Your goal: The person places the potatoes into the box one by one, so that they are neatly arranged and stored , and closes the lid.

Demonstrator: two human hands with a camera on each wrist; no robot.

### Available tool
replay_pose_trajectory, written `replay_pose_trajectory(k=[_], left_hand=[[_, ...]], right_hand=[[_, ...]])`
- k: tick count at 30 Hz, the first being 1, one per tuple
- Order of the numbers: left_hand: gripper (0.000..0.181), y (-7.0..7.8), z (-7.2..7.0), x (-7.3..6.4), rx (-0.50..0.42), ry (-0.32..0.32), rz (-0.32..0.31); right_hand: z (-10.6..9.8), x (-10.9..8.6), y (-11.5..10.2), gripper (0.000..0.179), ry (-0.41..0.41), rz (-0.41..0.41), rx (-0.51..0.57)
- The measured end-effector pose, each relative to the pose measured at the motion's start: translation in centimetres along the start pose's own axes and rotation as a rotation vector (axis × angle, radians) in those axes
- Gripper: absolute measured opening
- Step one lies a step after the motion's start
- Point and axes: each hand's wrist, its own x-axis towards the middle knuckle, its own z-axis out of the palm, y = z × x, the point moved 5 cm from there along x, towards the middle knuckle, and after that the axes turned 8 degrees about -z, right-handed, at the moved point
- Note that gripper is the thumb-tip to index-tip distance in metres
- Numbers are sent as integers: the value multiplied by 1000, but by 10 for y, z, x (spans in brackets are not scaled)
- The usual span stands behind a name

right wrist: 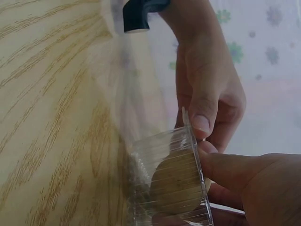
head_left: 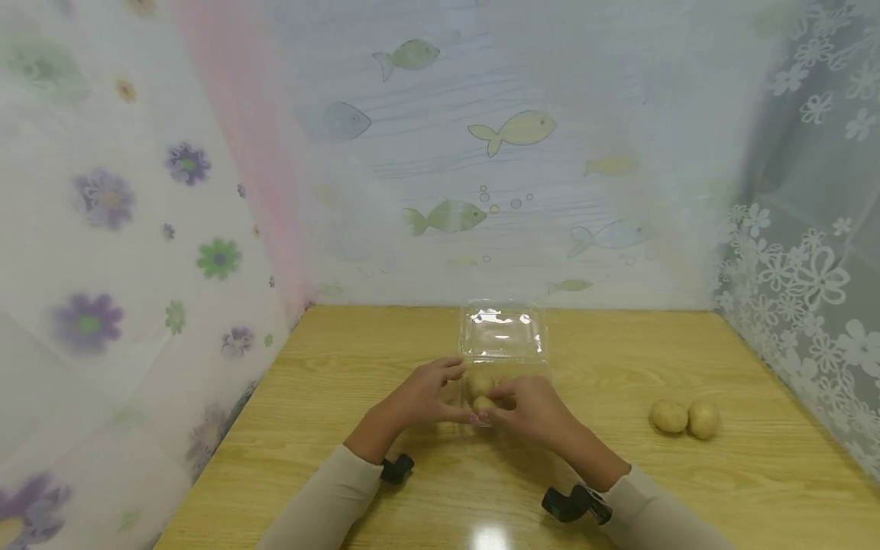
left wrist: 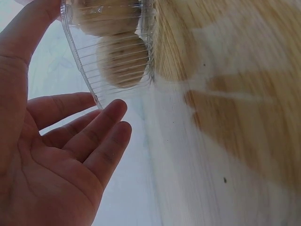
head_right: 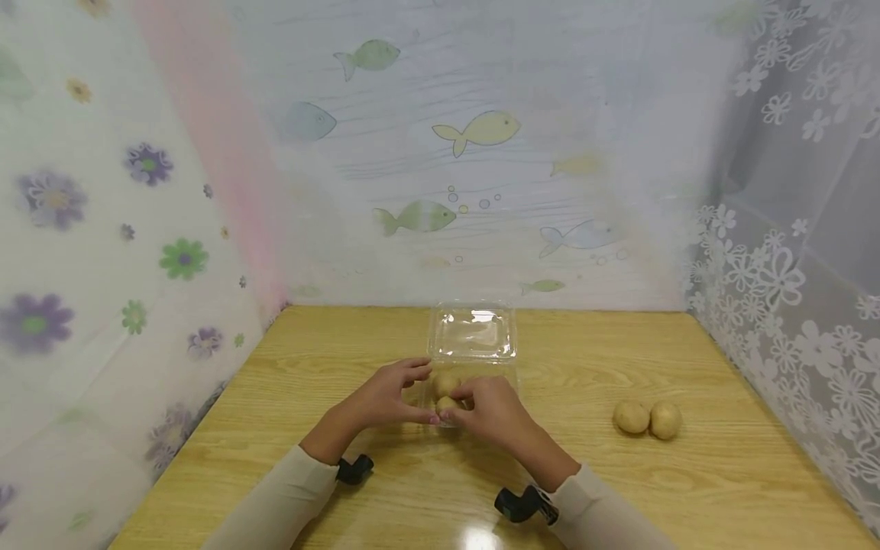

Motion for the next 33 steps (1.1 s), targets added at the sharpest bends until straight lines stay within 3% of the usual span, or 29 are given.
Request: replay_pose_trajectory(k=[9,20,33], left_hand=[[110,-1,0,2,7,2,-6],[109,-2,0,2,9,-1,-10],[107,-2,1,2,20,5,-7]], right_hand=[[2,0,1,33,17,11,-11],[5,1,1,24,-37,-30,-4],[6,-1,5,31,-33,26,29]])
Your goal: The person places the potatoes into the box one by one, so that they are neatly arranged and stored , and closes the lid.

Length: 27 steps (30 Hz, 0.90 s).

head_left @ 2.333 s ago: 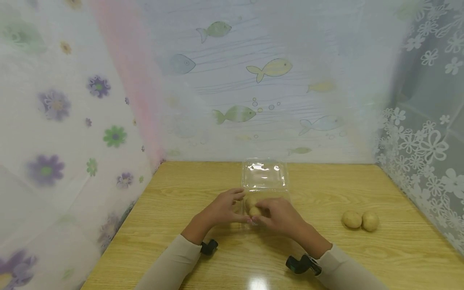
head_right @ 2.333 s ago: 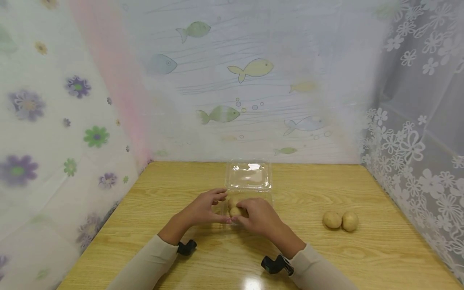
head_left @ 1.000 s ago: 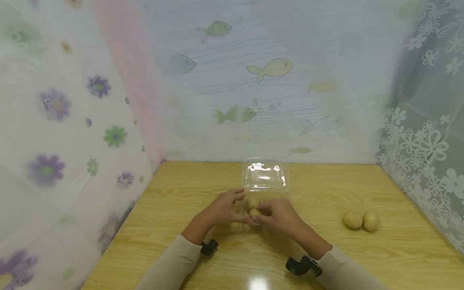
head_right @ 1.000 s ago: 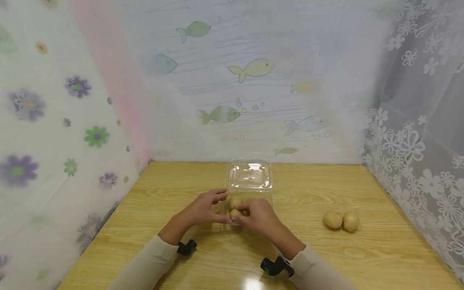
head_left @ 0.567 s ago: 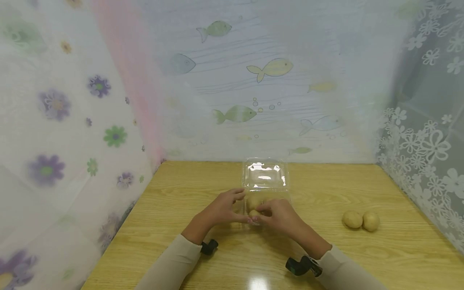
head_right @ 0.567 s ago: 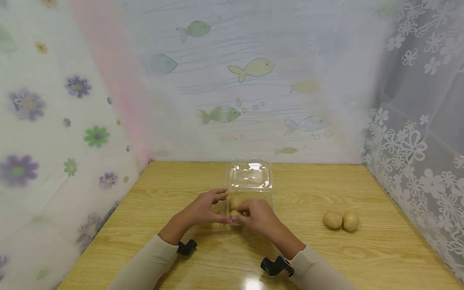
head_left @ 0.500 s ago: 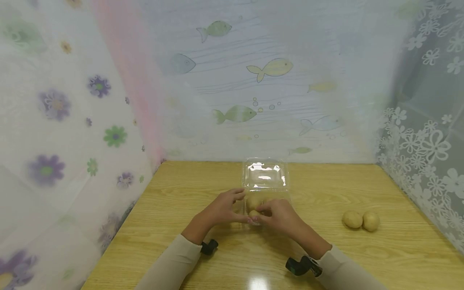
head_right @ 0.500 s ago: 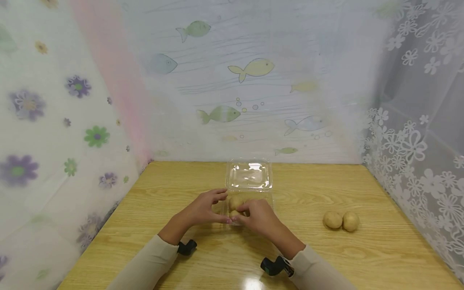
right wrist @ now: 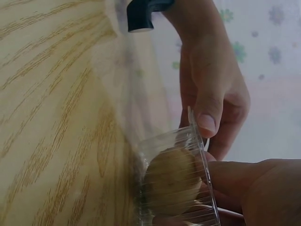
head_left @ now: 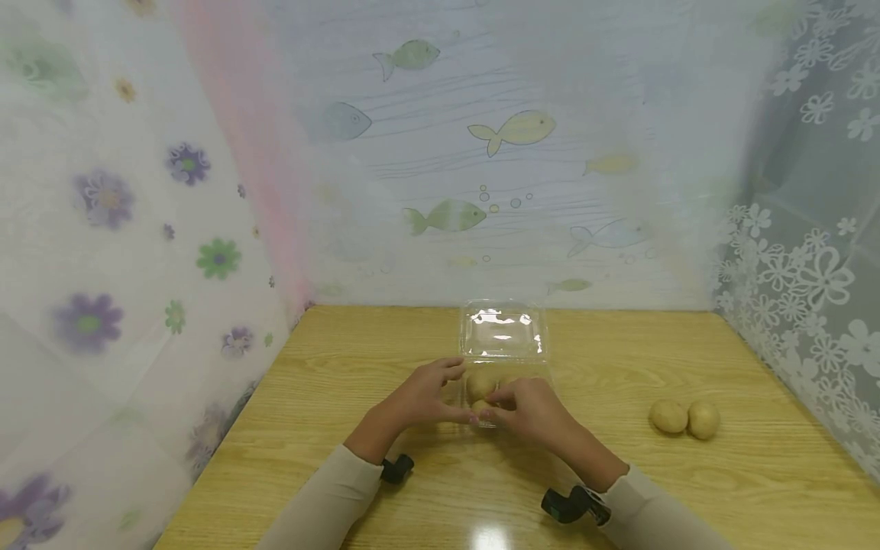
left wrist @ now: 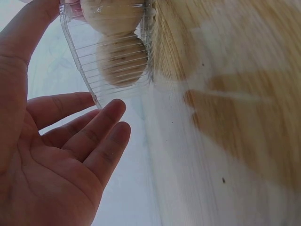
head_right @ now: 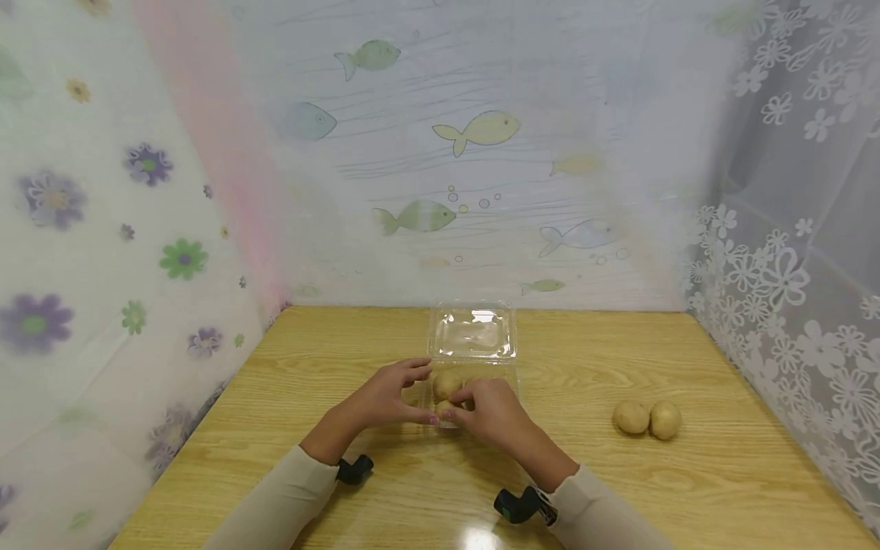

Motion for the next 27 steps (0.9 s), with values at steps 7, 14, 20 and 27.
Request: replay_pose_trajectory(k=[7,14,20,27], left_hand=[[107,-1,1,1,2,0,-3],[108,-1,0,1,-7,3,0],[106,0,0,0,6,3,11],[106,1,1,-1,0,-1,12]], right_hand=[[-1,-1,0,28,36,-6,-11],[-1,-1,1,28,53,19,-4],[-1,-1,2,27,69,19,-3],[-2,-1,2,28,84,27,-6]])
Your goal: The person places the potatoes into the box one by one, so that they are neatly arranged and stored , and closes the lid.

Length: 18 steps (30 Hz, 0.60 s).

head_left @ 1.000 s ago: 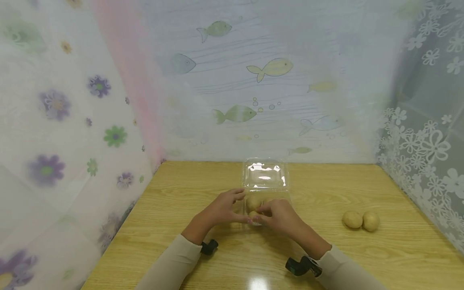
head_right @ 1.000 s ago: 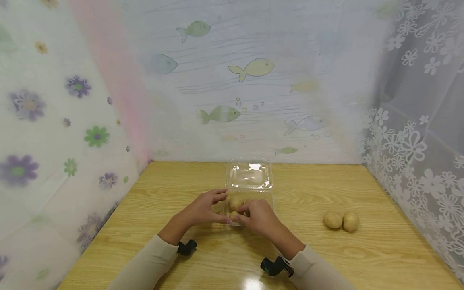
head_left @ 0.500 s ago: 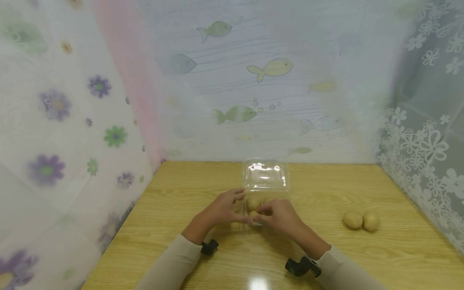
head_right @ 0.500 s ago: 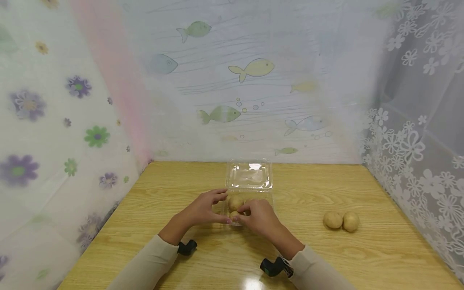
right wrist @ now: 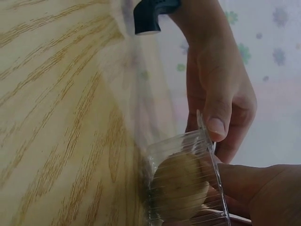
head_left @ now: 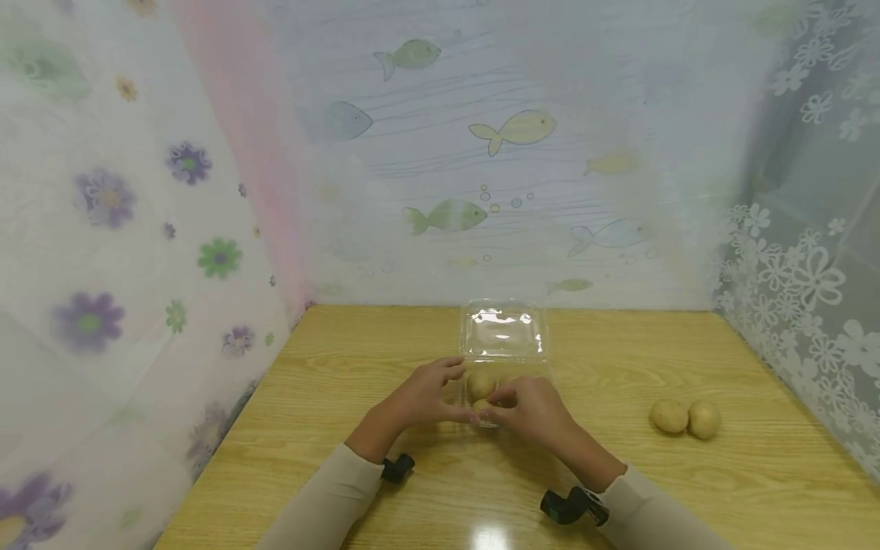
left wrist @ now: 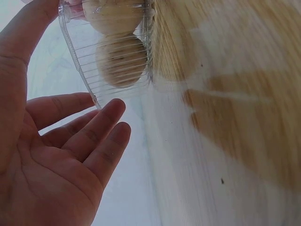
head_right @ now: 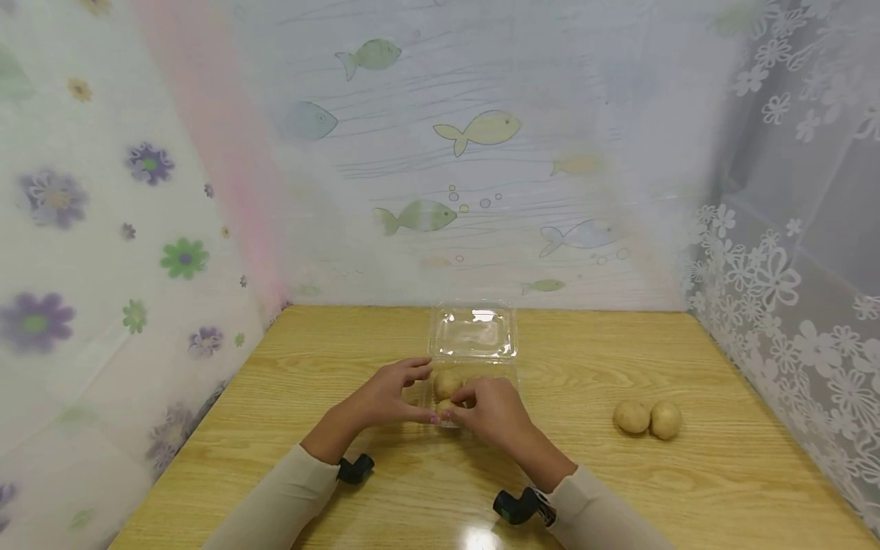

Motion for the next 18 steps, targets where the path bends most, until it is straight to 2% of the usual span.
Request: replay_pose_trajectory(k=[8,18], left_hand=[[105,1,-1,-1,-2,0,-2],[105,2,-1,-2,-10,-4,-12]], right_hand=[[-1,-1,-1,28,0,18,9],[-1,-1,-1,29,7,0,29]])
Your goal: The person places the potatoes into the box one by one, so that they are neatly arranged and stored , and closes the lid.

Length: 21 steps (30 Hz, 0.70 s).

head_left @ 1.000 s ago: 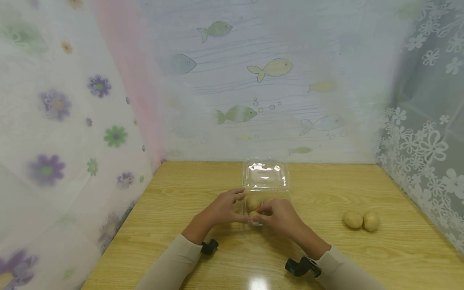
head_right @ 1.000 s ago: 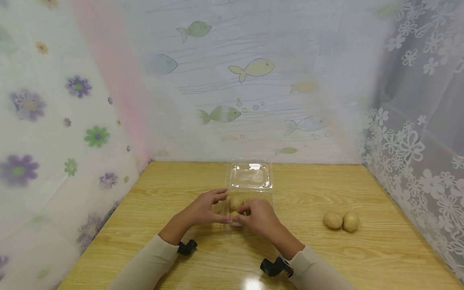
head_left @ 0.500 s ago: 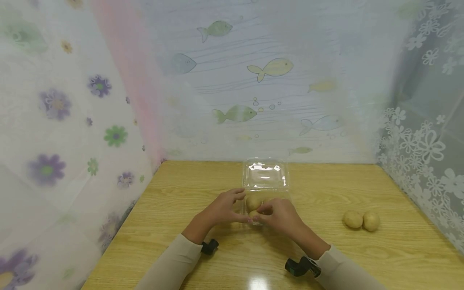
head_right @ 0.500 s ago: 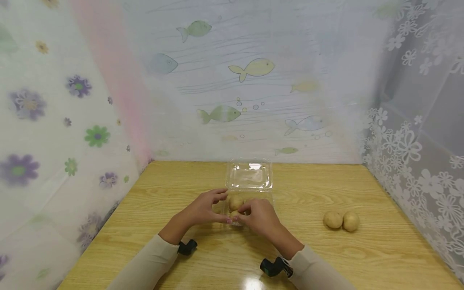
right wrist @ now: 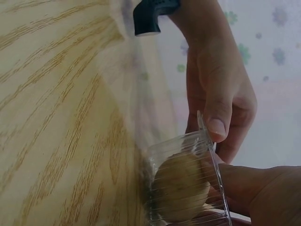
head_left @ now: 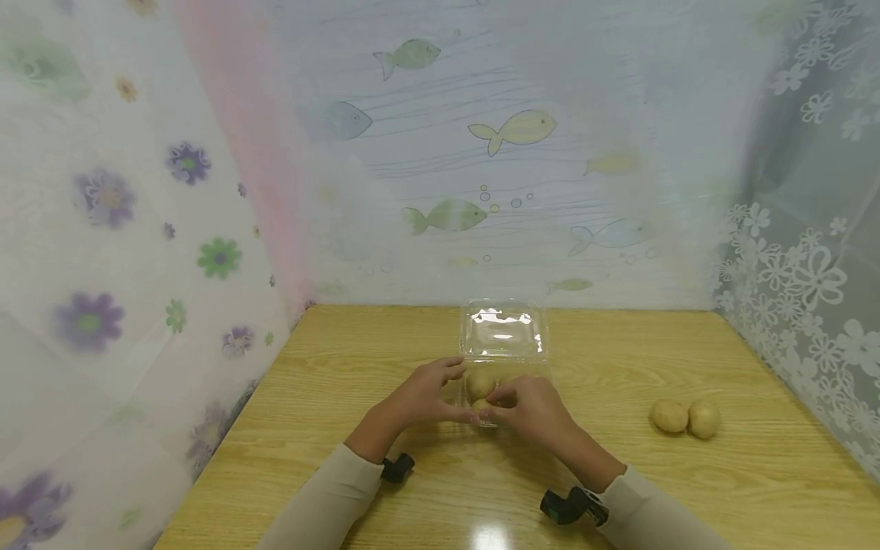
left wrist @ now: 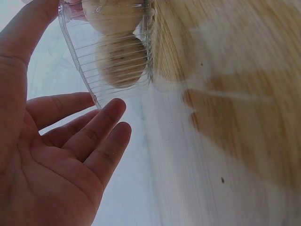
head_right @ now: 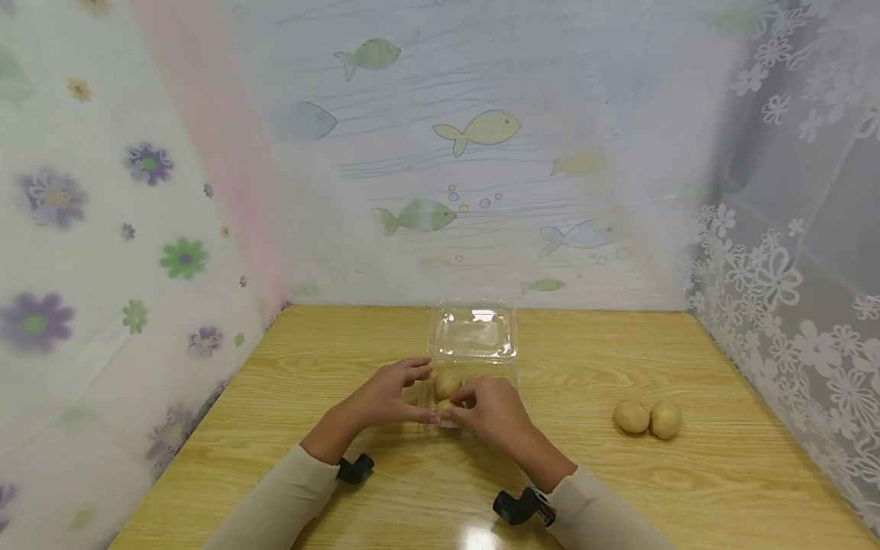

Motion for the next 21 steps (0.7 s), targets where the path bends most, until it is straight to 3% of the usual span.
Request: replay_pose_trajectory(k=[21], left_hand=[[105,-2,1,0,-17,-3,-10]], right_hand=[[1,1,0,28,-16,13,-3]])
